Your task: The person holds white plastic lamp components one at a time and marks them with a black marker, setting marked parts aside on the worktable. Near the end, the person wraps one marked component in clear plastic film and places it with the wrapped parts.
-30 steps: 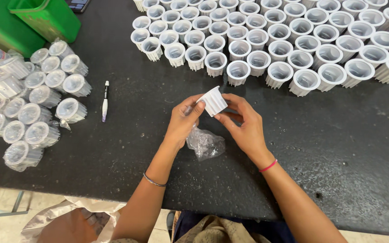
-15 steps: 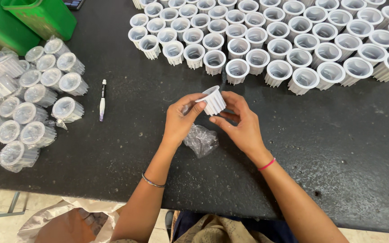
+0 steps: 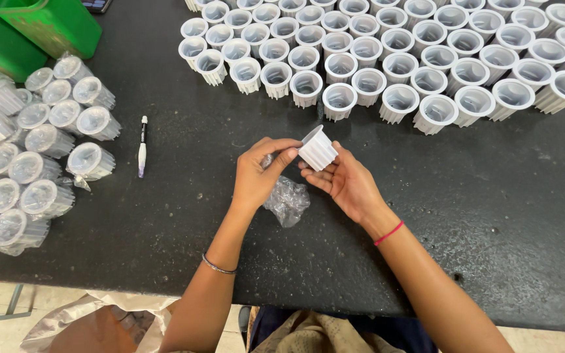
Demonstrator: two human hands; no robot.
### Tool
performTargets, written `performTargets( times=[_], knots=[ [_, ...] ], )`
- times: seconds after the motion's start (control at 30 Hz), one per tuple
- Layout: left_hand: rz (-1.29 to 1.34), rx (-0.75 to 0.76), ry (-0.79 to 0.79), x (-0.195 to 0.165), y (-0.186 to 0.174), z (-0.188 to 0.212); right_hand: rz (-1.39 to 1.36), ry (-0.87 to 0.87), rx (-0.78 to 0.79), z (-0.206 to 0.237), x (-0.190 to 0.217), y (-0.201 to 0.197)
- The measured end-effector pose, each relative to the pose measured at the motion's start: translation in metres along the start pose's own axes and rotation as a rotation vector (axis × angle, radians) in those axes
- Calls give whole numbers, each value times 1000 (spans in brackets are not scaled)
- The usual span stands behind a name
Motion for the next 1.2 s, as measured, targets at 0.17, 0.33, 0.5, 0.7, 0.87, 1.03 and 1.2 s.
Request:
performTargets(
  times=[0.17, 0.33, 0.5, 0.7, 0.87, 1.03, 1.2],
  knots=[
    [-88, -10, -9, -6, 1, 1, -86, 104, 31, -6, -11, -11],
    [-84, -3, -10, -9, 1, 1, -162, 208, 87, -10, -22, -16],
    [-86, -8, 2, -12, 1, 1, -161, 227, 93, -8, -24, -17],
    [-99, -9, -17, -15, -1, 1, -196, 210, 148, -7, -21, -11],
    [-79, -21, 22, -15, -2, 1, -153, 161, 71, -5, -17, -9],
    [-70, -28, 5, -15, -4, 1, -166, 137, 89, -2, -14, -5],
    [-86, -38, -18, -13, -5, 2, -174, 114, 115, 2, -11, 1]
  ],
)
Point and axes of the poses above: each hand's wrist, its own z-axis away from the middle knuckle, its own y-axis out of the palm, x = y × z, the point moved 3 cm from there along -z, towards the middle knuckle, and after that the axes turned 4 degrees about -x, right-handed, at the moved point
